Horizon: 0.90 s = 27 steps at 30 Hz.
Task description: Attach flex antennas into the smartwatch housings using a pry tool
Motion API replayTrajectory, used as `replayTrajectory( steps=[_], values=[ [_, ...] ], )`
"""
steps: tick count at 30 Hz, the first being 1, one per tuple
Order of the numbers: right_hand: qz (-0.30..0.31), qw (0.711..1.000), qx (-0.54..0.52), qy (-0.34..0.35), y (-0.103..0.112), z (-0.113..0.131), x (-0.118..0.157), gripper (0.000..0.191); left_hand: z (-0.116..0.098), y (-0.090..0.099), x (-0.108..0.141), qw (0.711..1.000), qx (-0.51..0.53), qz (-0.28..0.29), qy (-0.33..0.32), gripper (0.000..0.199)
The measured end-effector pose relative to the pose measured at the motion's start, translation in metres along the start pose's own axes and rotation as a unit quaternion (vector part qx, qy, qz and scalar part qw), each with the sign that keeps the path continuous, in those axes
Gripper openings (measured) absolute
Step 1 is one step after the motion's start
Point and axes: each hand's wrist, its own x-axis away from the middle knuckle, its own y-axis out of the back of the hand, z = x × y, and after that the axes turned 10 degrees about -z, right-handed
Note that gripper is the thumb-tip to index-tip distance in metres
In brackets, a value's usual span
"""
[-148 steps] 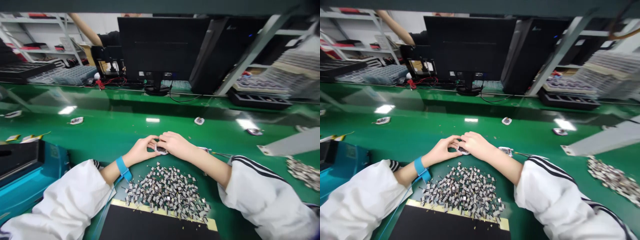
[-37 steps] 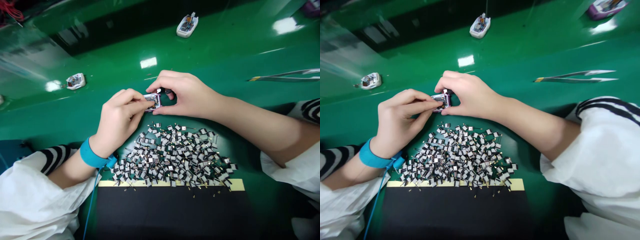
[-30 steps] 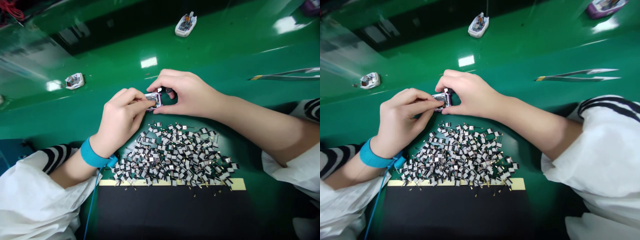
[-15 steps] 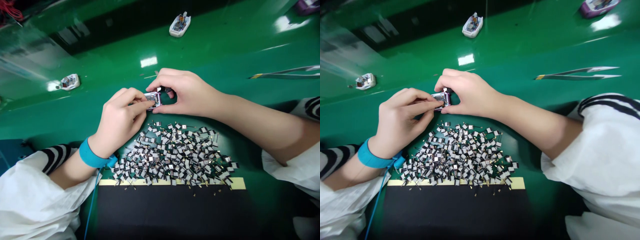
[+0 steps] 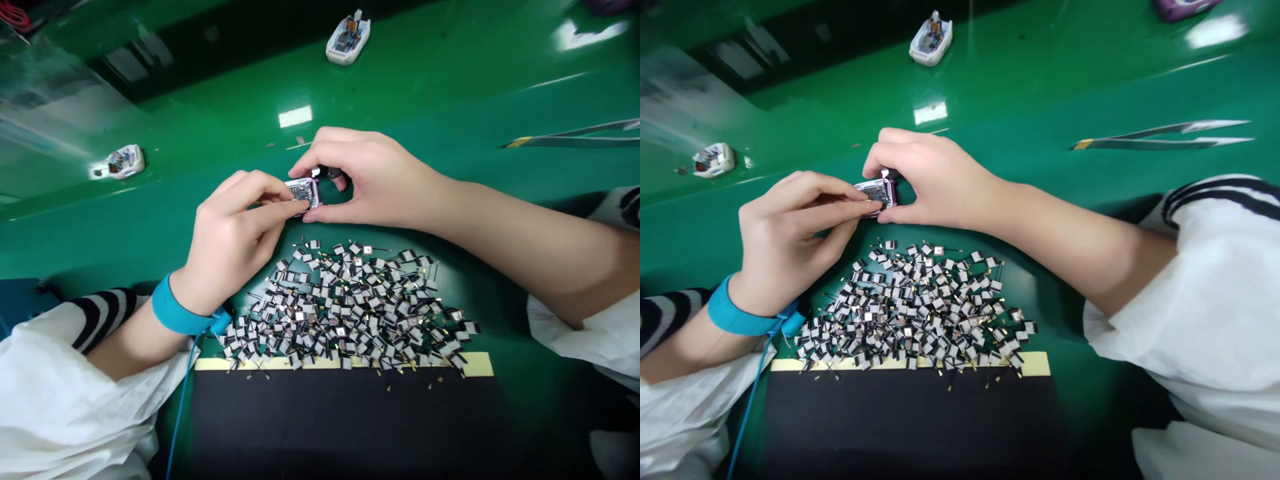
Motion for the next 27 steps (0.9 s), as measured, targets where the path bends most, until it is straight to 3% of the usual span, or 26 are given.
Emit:
replayTrajectory(
  steps=[10, 27],
  values=[
    [0.001, 1.000, 0.017, -0.005, 0.0003, 0.0018, -0.0008, 0.036, 0.0012, -0.0015, -0.0006, 1.000, -0.016, 0.001, -0.013, 0.021],
    [0.013, 1.000, 0.016, -0.012, 0.0014, 0.0019, -0.0018, 0.036, -0.0017, -0.0013, -0.0008, 1.000, -0.010, 0.005, 0.023, 0.023]
  ],
)
